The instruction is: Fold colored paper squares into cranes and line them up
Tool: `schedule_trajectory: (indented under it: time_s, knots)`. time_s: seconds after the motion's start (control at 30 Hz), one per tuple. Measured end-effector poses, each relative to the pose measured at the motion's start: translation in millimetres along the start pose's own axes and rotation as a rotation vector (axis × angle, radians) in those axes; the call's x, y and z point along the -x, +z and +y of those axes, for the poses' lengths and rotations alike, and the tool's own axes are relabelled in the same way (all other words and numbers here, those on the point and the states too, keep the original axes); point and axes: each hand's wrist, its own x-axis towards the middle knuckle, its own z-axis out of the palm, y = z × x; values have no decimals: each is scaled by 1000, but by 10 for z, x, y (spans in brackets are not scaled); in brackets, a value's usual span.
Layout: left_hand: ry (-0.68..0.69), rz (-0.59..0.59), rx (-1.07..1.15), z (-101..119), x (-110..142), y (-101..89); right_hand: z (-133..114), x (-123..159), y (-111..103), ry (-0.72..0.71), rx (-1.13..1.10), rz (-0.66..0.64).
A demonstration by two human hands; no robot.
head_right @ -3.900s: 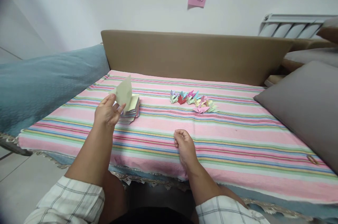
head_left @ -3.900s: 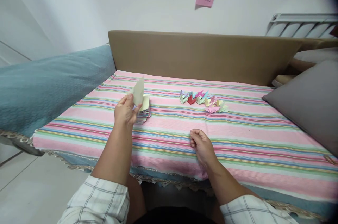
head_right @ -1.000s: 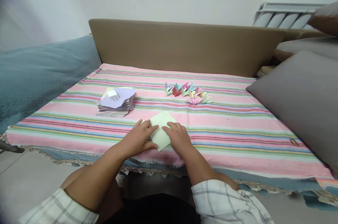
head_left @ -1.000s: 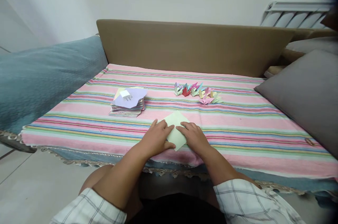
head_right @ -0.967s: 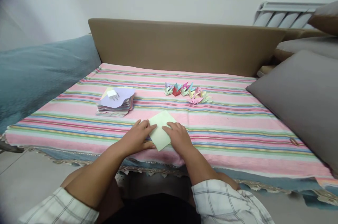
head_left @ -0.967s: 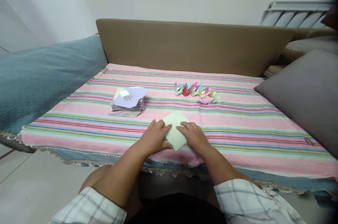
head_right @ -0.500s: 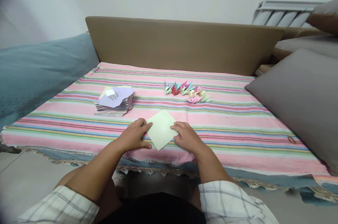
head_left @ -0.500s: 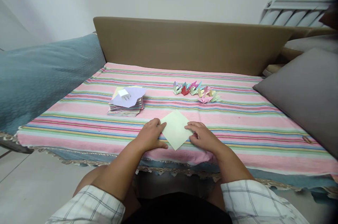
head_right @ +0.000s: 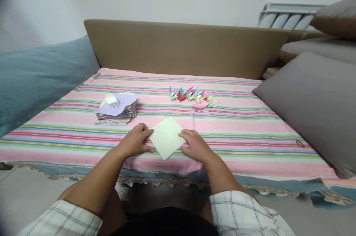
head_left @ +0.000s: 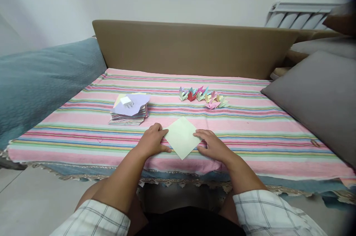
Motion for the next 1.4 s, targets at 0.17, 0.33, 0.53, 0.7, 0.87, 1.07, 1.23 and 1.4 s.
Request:
schedule_trajectory:
  time_s: [0.17,0.33,0.53,0.7,0.87,1.07,1.23,1.4]
  knots:
    - [23,8,29,-72,-26,10,38,-16,27,-30,23,44]
    - [42,41,73,-135,-53,39,58,-28,48,-34,42,65]
    - [128,68,16,-173,-67,57,34,-27,33,-31,75,80]
    - [175,107,-55,-198,-76,85,14,-12,-12,-11,23,31]
    - [159,158,-58,-188,-95,125,23,2,-28,0,-6,-9]
    - [117,211,9,-143,-102,139,49,-17,23,-20,36,46]
    - [127,199,24,-141,-91,135,47,-32,28,-48,70,84]
    - [79,221,29,-147,-102,162,-10,-45,43,-73,103,60]
